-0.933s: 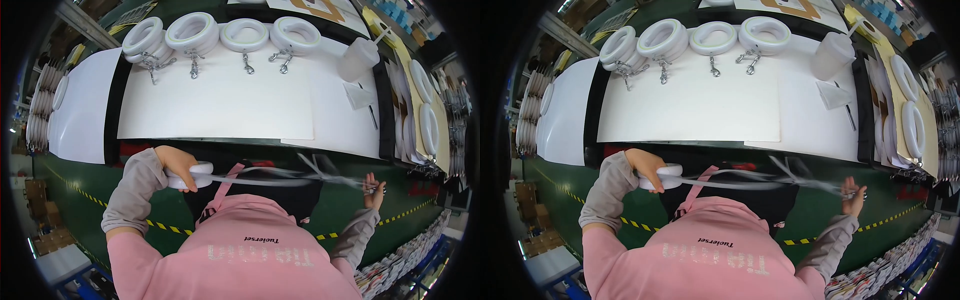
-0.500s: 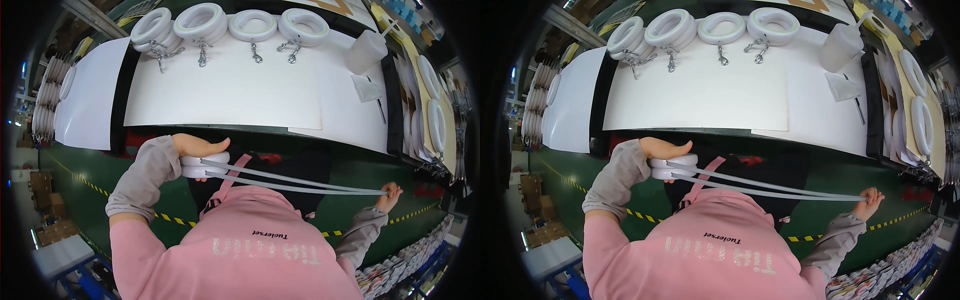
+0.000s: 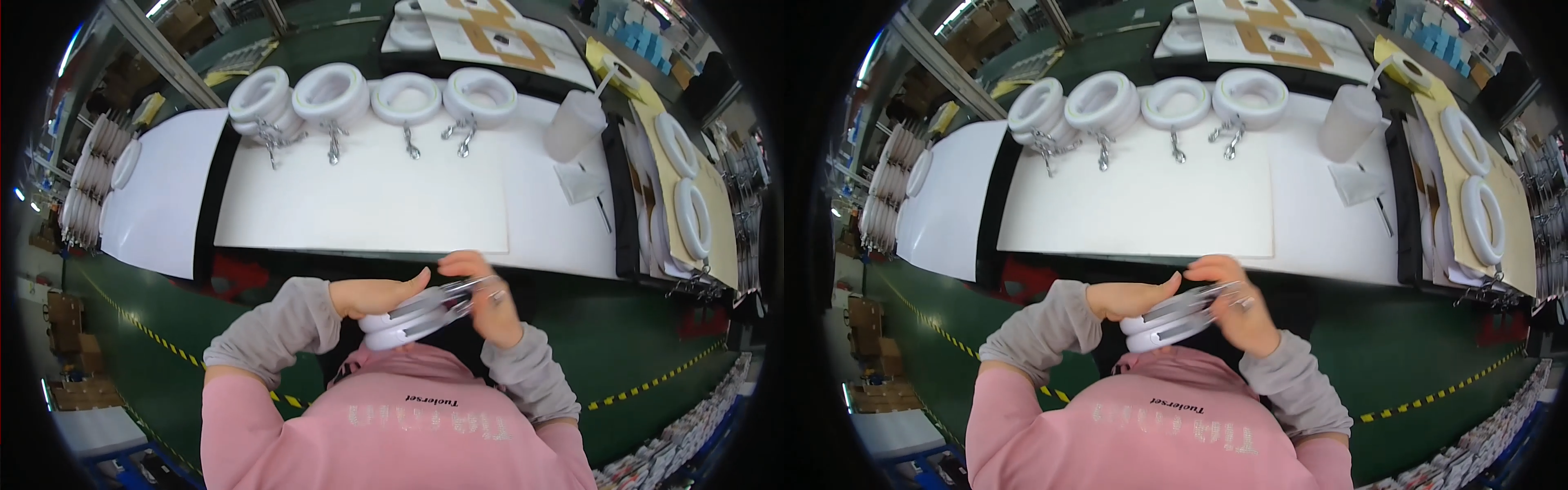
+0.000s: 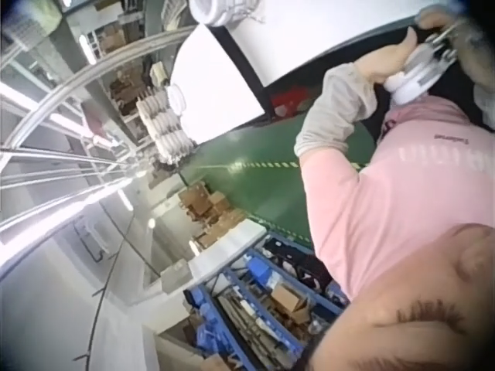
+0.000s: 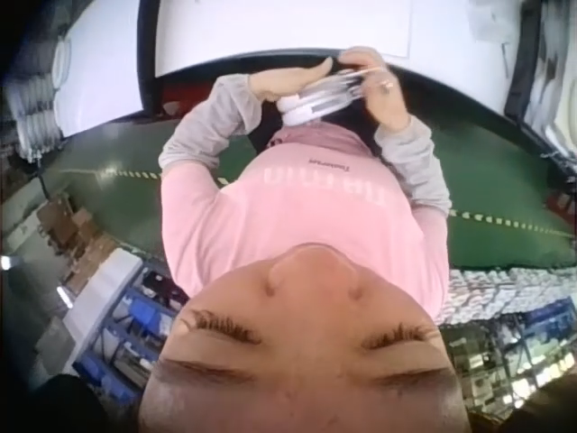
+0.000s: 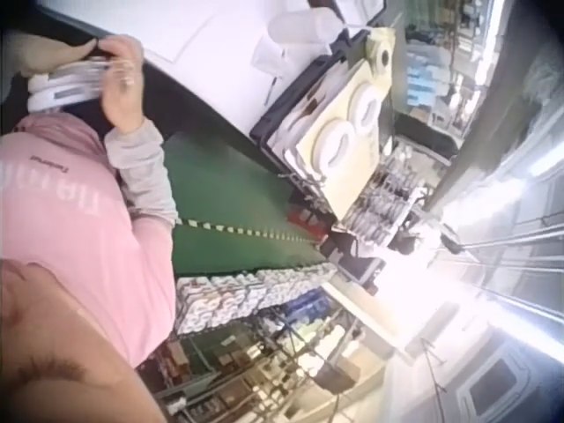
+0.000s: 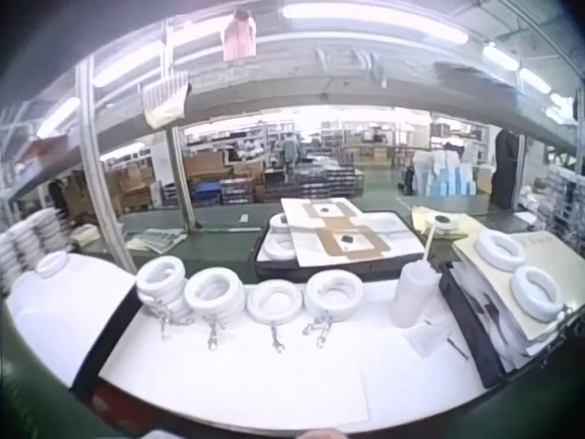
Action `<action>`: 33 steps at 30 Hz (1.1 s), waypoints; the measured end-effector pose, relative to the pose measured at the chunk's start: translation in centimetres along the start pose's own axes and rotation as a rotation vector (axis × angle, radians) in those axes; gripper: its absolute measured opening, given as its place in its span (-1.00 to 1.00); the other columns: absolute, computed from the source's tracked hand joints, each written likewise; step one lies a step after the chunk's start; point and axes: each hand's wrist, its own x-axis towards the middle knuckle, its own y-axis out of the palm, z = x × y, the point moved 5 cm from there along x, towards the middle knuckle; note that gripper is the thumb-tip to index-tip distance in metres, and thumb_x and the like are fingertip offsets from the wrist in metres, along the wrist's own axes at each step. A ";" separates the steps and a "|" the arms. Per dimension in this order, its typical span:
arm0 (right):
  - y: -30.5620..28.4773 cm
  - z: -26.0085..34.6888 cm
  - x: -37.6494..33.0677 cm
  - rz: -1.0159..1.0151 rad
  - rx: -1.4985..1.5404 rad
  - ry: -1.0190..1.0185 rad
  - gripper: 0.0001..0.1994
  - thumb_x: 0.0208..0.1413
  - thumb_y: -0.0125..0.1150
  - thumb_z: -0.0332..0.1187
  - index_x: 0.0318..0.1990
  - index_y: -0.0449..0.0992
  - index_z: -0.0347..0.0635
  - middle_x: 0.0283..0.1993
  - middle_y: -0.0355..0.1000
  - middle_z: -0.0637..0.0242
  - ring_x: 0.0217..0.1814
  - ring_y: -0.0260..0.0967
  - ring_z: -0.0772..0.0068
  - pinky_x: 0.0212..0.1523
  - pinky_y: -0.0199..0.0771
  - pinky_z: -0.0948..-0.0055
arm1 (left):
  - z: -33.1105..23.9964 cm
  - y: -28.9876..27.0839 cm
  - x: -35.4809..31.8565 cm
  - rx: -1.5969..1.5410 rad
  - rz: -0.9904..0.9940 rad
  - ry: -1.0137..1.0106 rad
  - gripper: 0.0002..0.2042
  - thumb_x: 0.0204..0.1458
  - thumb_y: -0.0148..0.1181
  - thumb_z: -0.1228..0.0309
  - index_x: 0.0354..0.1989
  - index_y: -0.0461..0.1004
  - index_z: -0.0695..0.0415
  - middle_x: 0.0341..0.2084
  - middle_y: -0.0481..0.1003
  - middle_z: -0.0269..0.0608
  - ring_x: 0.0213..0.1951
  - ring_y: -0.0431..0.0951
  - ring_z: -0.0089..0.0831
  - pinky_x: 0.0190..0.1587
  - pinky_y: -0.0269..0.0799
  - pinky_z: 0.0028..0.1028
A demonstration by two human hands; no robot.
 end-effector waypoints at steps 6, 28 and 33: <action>-5.1 2.7 1.8 -0.222 -0.442 -0.196 -0.39 -0.10 0.33 -0.20 0.11 0.27 -0.26 0.20 0.15 0.02 0.25 0.10 0.01 0.25 0.04 0.18 | -10.4 -0.6 -7.1 -0.007 -0.301 0.479 -0.51 0.18 -0.12 0.00 -0.23 0.46 0.28 -0.48 0.54 -0.14 -0.46 0.55 -0.44 -0.40 0.47 -0.50; -10.3 -2.0 2.4 -0.417 -1.033 -0.160 -0.63 -0.10 0.23 -0.34 -0.08 0.41 -0.21 -0.03 0.29 0.15 0.07 0.19 0.13 0.09 0.03 0.16 | -24.3 -21.0 0.3 1.396 -0.854 0.217 -0.38 -0.28 0.33 0.17 0.02 0.39 0.19 -0.06 0.46 0.05 -0.01 0.45 -0.12 0.04 0.32 -0.31; -10.4 -2.6 2.3 -0.451 -1.019 -0.168 -0.68 -0.10 0.21 -0.38 -0.13 0.42 -0.21 -0.05 0.30 0.14 0.05 0.20 0.10 0.10 0.04 0.15 | -22.2 -15.6 -7.6 1.270 -1.298 0.781 -0.43 -0.13 0.29 0.12 0.01 0.36 0.24 -0.06 0.44 0.02 -0.03 0.44 -0.07 -0.01 0.35 -0.27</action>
